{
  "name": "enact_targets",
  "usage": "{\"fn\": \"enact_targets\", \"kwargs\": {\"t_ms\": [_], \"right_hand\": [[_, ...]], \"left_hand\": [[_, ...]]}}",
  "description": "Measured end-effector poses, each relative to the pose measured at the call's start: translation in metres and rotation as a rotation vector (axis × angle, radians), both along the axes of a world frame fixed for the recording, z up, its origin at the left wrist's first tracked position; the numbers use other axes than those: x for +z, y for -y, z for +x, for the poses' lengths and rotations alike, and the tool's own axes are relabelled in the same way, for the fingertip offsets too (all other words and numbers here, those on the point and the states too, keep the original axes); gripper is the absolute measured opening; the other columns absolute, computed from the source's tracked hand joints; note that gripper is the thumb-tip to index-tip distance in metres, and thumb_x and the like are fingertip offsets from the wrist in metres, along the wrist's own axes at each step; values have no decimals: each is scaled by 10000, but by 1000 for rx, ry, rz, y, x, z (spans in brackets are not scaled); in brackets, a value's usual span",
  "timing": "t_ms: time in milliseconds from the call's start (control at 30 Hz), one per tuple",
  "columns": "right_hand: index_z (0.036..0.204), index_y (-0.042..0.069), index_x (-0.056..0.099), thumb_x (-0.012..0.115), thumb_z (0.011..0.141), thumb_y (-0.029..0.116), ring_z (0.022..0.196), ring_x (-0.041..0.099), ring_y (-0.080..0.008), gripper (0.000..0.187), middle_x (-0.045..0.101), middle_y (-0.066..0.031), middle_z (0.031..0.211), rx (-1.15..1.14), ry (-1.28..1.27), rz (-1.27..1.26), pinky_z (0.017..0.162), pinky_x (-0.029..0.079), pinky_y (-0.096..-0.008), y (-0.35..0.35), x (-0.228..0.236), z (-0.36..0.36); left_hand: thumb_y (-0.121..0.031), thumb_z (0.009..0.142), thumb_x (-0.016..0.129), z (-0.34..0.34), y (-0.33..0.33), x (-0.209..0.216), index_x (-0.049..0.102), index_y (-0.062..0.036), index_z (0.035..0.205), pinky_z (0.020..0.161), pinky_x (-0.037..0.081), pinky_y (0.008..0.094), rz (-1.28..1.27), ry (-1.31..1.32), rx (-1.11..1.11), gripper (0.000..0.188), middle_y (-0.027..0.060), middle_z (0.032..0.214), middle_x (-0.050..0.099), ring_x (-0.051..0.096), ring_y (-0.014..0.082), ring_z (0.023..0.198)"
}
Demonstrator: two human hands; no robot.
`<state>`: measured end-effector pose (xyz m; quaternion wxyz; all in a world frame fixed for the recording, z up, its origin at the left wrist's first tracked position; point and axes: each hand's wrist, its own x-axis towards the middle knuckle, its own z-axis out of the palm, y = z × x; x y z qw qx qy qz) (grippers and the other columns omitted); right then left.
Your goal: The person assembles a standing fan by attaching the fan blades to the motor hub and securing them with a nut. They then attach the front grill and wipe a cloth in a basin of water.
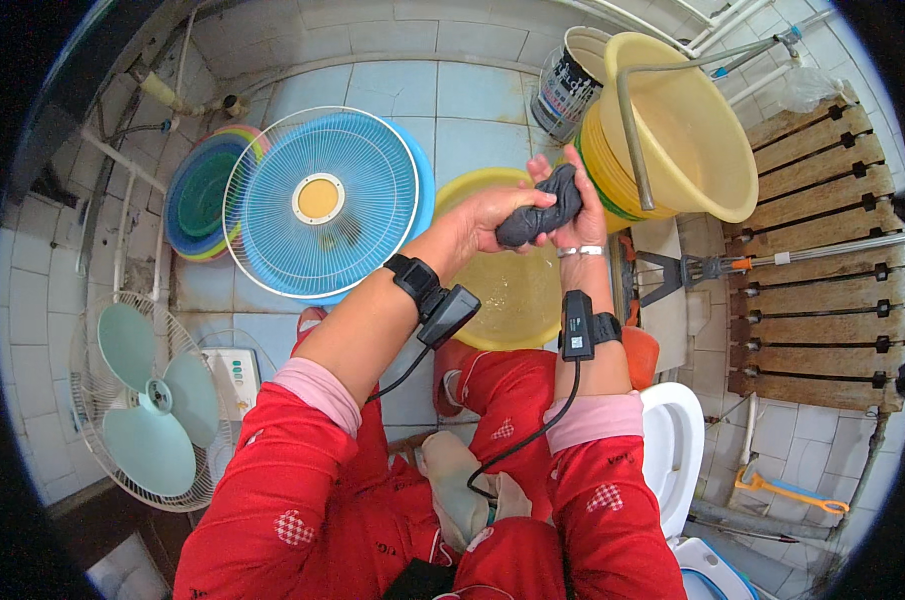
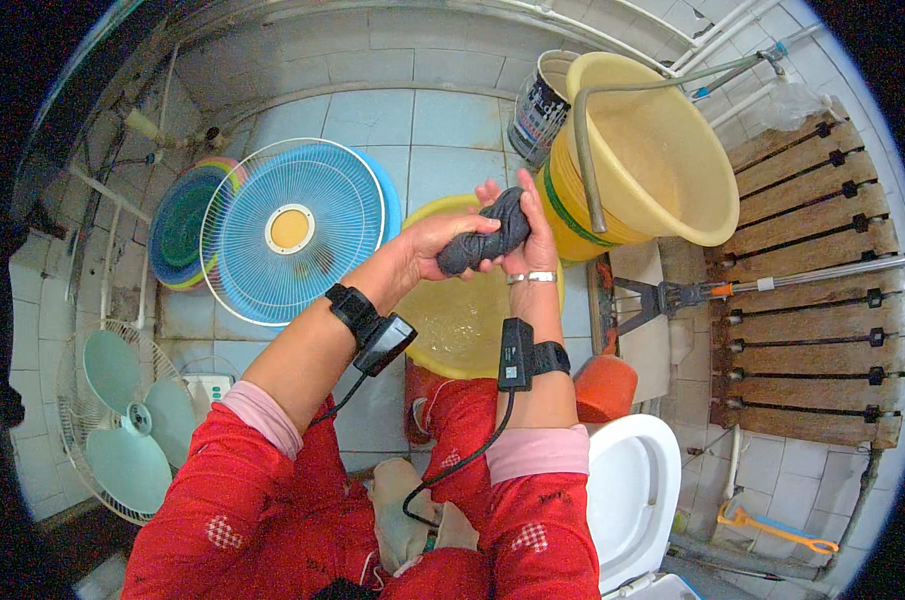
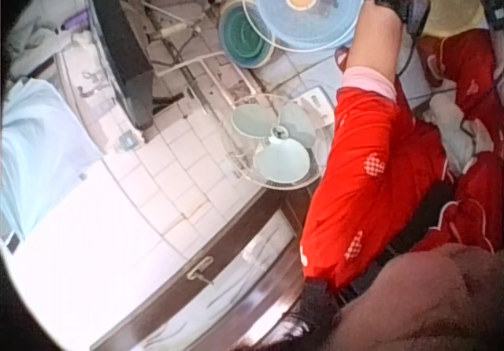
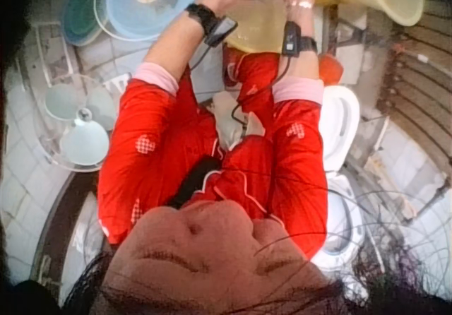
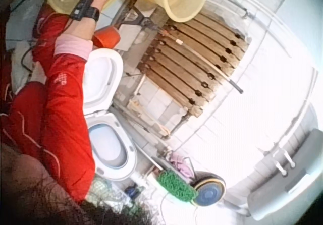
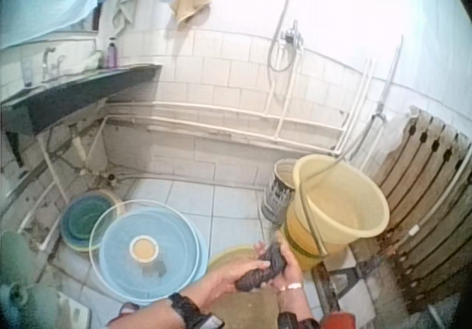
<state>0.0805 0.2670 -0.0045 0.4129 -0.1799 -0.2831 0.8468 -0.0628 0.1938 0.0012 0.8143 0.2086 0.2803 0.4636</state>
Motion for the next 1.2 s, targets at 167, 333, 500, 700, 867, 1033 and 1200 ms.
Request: {"fn": "enact_targets", "kwargs": {"t_ms": [167,333,500,700,867,1033,1200], "right_hand": [[1064,18,532,667,851,128,803,655,-273,275,620,-142,879,-127,330,112,693,555,-385,-4,4,-1],[993,23,538,685,804,40,675,639,-230,240,598,-97,793,-185,530,205,587,540,-350,-4,-2,-7],[915,0,577,670,753,16,646,632,-194,188,608,-84,770,-292,607,289,580,522,-320,-5,-12,-14],[904,22,592,663,742,10,614,609,-178,177,590,-60,768,-376,721,380,572,511,-305,-9,-30,-17],[849,32,609,644,696,45,631,583,-162,158,588,-49,736,-509,914,533,609,496,-307,-9,-36,-22],[844,31,623,665,669,112,673,601,-214,197,625,-94,740,-557,1098,586,690,501,-348,-8,-37,-27],[863,18,657,681,660,162,743,633,-275,251,676,-154,836,-671,1313,494,745,501,-385,-11,-51,-27]], "left_hand": [[-354,835,705,1,4,1,566,-31,1038,449,473,248,47,-185,-31,406,71,819,637,612,137,600],[-243,750,765,6,0,-6,630,-14,920,492,475,266,184,-546,14,315,66,749,645,620,142,616],[-285,598,826,19,-6,-21,655,19,845,615,508,323,238,-1207,180,428,109,738,662,640,206,653],[-298,587,817,30,-5,-33,655,15,884,689,516,383,273,-1236,275,460,180,792,672,659,295,719],[-256,627,800,35,-2,-33,585,10,1027,753,521,442,261,-1442,307,527,236,887,667,651,395,839],[-201,700,760,40,6,-29,435,-8,1216,780,512,487,279,-1464,319,640,285,937,647,626,451,884],[-164,736,732,44,15,-29,419,-23,1234,768,498,511,453,-1670,342,605,265,920,624,616,457,880]]}}
